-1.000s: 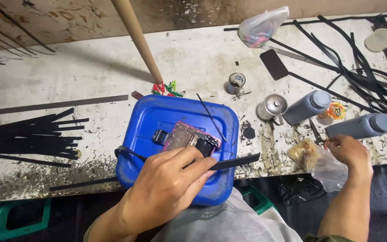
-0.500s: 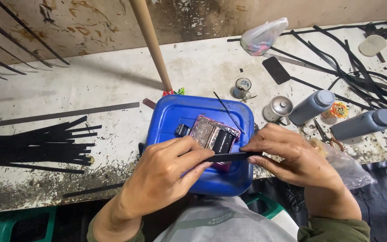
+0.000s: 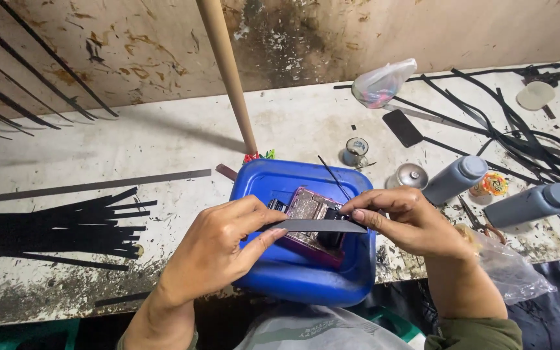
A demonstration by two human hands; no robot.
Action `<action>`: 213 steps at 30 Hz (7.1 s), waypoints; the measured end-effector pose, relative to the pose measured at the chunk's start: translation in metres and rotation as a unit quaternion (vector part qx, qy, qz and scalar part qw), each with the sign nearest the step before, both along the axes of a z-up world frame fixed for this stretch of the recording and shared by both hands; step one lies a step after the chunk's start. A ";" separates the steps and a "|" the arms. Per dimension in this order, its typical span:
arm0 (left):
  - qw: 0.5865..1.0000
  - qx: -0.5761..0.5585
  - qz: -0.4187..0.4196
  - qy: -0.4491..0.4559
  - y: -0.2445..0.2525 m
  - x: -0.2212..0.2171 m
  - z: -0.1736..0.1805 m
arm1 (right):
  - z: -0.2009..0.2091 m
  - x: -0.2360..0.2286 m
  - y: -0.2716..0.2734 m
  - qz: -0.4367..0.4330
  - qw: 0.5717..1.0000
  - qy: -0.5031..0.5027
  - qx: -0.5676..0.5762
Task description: The person picks up long black strips, applies a dark coating to them using a small roller on a blue container, and then hangs the coated strips on a wall-mounted rack using colorful clips. The process is repeated for multiple strips.
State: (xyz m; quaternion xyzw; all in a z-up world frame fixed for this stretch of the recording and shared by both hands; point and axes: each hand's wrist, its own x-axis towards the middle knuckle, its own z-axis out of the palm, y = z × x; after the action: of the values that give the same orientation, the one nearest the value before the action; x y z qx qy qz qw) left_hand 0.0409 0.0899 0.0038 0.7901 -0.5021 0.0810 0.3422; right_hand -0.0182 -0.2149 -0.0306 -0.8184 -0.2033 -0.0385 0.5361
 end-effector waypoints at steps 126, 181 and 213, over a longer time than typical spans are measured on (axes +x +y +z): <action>0.994 -0.048 -0.062 -0.079 -0.003 0.053 -0.034 | 0.009 -0.033 0.062 -0.243 0.956 -0.129 -0.103; 0.991 0.056 -0.092 -0.083 -0.013 0.075 -0.053 | -0.027 -0.026 0.057 -0.239 0.937 -0.070 -0.244; 0.973 0.073 -0.212 -0.051 -0.061 0.056 -0.075 | -0.048 -0.038 0.062 -0.292 0.861 -0.210 -0.360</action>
State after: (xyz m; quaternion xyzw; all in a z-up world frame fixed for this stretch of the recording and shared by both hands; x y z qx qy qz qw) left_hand 0.0965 0.0292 -0.0713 0.6833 -0.6796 0.0093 0.2668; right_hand -0.0566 -0.1525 -0.0785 -0.9489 -0.0625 -0.2880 0.1132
